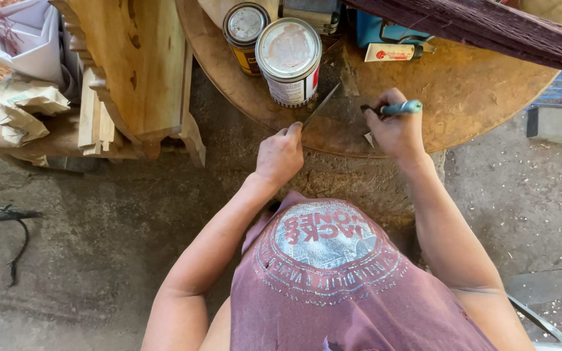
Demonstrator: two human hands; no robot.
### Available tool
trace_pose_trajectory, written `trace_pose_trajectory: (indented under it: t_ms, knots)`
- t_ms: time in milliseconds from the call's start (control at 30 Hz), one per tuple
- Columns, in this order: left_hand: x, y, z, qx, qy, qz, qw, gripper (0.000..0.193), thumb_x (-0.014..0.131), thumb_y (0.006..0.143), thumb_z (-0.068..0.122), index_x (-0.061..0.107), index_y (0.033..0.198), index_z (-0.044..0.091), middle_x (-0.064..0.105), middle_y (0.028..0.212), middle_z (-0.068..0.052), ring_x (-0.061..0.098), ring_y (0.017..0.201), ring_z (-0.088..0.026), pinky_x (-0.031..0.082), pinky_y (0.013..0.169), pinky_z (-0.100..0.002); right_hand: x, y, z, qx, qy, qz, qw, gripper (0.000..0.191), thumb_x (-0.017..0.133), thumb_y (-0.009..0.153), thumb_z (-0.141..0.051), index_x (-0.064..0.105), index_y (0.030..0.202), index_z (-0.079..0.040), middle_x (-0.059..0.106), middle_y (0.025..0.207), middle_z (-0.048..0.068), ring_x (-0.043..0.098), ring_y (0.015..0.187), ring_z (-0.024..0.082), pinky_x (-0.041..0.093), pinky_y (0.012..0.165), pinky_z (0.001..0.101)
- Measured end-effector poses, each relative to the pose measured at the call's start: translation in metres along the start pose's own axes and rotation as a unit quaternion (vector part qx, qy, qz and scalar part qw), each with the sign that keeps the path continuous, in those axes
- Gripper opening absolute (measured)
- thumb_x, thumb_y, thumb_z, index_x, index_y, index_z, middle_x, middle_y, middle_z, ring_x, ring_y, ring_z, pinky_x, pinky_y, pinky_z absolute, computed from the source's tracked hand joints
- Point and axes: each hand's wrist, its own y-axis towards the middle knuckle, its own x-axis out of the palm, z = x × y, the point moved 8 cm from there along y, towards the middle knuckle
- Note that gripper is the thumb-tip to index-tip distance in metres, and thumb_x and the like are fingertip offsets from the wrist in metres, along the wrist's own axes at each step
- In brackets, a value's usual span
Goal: The person carries a can of wood stain and a brush across the workshop, then uses a knife to scrape and prepare material at a round table. They dip the knife into the stain can and spread the stain by hand onto a large wooden board, coating its surface.
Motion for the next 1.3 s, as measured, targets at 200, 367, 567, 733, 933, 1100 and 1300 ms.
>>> trace_pose_trajectory:
  t_ms: [200,367,567,733,933,1100,1300]
  knots:
    - [-0.007,0.006,0.002,0.026,0.054,-0.039,0.997,0.036,0.062,0.089,0.010,0.065,0.124,0.002,0.069,0.084,-0.018,0.068,0.065,-0.039,0.055,0.057,-0.049,0.042,0.016,-0.014,-0.024,0.067,-0.028,0.997,0.011,0.082,0.092,-0.006,0.072,0.097,-0.007,0.073,0.094,0.004,0.066,0.079,0.011,0.057,0.069,0.0269]
    - [-0.008,0.011,0.001,0.057,0.056,-0.045,0.996,0.039,0.061,0.087,0.008,0.066,0.125,0.002,0.068,0.084,-0.018,0.069,0.068,-0.039,0.055,0.060,-0.049,0.056,0.048,-0.035,-0.058,0.088,-0.056,0.993,0.010,0.076,0.090,0.000,0.071,0.096,-0.006,0.074,0.093,0.007,0.070,0.084,0.014,0.060,0.072,0.0292]
    - [-0.010,0.016,-0.001,0.068,0.090,-0.077,0.991,0.045,0.062,0.083,0.009,0.065,0.127,0.003,0.068,0.085,-0.019,0.069,0.068,-0.039,0.056,0.060,-0.050,0.058,0.056,-0.053,-0.163,-0.042,-0.058,0.984,0.006,0.074,0.090,0.001,0.072,0.093,-0.004,0.074,0.089,0.008,0.071,0.079,0.016,0.059,0.068,0.0307]
    - [-0.013,0.011,0.010,0.091,0.118,-0.086,0.985,0.046,0.062,0.088,0.015,0.064,0.131,0.002,0.066,0.089,-0.021,0.070,0.069,-0.038,0.056,0.057,-0.048,0.062,0.046,-0.055,-0.126,0.014,-0.069,0.989,0.005,0.072,0.090,-0.002,0.071,0.095,-0.003,0.075,0.088,0.009,0.071,0.078,0.017,0.058,0.070,0.0321]
    - [-0.004,0.004,0.011,0.042,0.084,-0.067,0.993,0.043,0.061,0.100,0.033,0.066,0.128,0.002,0.066,0.085,-0.020,0.069,0.063,-0.038,0.055,0.055,-0.049,0.071,0.031,-0.066,-0.181,-0.041,-0.118,0.976,0.006,0.075,0.086,-0.003,0.074,0.092,-0.004,0.075,0.084,0.009,0.070,0.072,0.017,0.058,0.066,0.0331]
    - [-0.003,0.004,0.002,0.029,0.042,-0.006,0.999,0.037,0.061,0.101,0.032,0.071,0.122,0.003,0.069,0.083,-0.019,0.069,0.064,-0.038,0.055,0.057,-0.048,0.061,0.033,-0.046,-0.091,0.034,-0.017,0.995,0.006,0.077,0.092,-0.003,0.072,0.096,-0.003,0.075,0.089,0.010,0.070,0.080,0.018,0.058,0.073,0.0341]
    - [0.002,0.008,-0.007,0.014,0.037,-0.030,0.999,0.035,0.063,0.098,0.033,0.072,0.117,0.004,0.071,0.083,-0.020,0.070,0.067,-0.038,0.056,0.059,-0.048,0.075,0.033,-0.057,-0.161,0.002,-0.083,0.983,0.007,0.076,0.089,-0.002,0.073,0.096,-0.003,0.075,0.088,0.010,0.071,0.080,0.020,0.057,0.072,0.0311]
